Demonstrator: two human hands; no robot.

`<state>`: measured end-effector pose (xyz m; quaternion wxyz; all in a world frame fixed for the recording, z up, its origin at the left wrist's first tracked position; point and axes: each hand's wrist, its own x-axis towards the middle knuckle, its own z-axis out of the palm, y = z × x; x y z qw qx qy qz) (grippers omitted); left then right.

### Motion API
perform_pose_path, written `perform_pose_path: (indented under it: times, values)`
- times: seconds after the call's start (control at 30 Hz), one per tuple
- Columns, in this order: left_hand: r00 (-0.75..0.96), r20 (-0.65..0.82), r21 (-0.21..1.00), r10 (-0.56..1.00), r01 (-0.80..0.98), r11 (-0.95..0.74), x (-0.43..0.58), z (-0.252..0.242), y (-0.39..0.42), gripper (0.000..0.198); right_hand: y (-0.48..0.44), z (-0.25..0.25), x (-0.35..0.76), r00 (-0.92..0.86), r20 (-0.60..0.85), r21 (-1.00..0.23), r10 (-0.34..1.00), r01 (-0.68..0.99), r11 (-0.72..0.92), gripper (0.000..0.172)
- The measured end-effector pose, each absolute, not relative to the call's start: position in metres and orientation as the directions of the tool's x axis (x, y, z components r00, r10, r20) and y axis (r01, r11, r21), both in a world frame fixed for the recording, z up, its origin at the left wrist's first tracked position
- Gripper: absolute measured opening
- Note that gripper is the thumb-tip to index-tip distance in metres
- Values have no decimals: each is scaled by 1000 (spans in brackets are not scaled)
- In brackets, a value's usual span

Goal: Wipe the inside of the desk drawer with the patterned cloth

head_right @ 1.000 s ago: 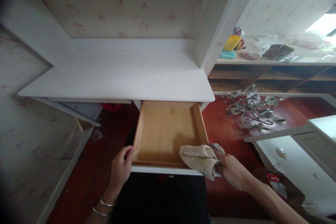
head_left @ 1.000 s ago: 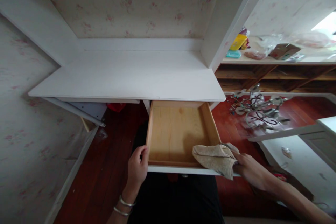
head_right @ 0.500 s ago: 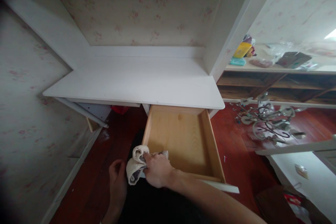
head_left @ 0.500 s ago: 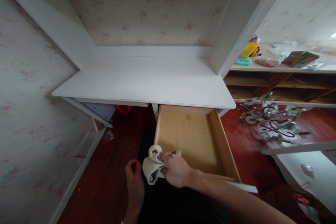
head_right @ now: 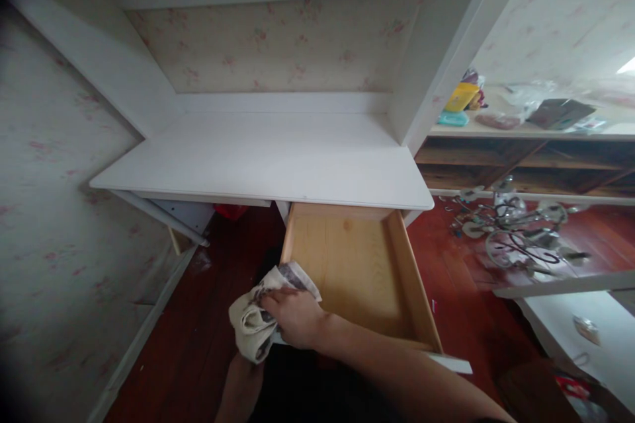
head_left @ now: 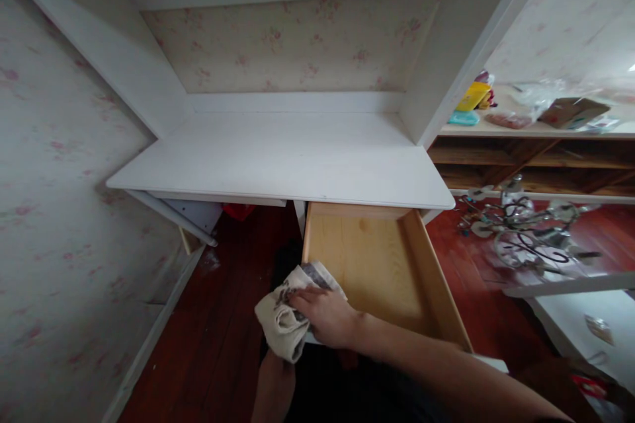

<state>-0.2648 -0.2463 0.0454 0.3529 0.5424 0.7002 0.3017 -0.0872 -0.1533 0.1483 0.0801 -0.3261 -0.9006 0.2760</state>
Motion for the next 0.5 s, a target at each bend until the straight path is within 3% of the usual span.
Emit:
perform_pose_path:
  times: [0.13,0.27,0.37,0.5]
  values:
    - [-126,-273,789,954,537,297,-265,48,-251,42,-122,121,-82,-810,94,-430,579,491,758,31]
    - [-105,-265,790,958,545,279,-263,49,-256,48,-70,119,-74,-774,159,-256,613,567,783,30]
    - [-56,-226,793,972,570,217,-265,48,-258,50,-27,129,-69,-678,101,-204,728,702,682,34]
    - [-30,-182,779,983,605,163,-269,42,-259,49,8,143,-66,-476,-68,-300,877,848,437,47]
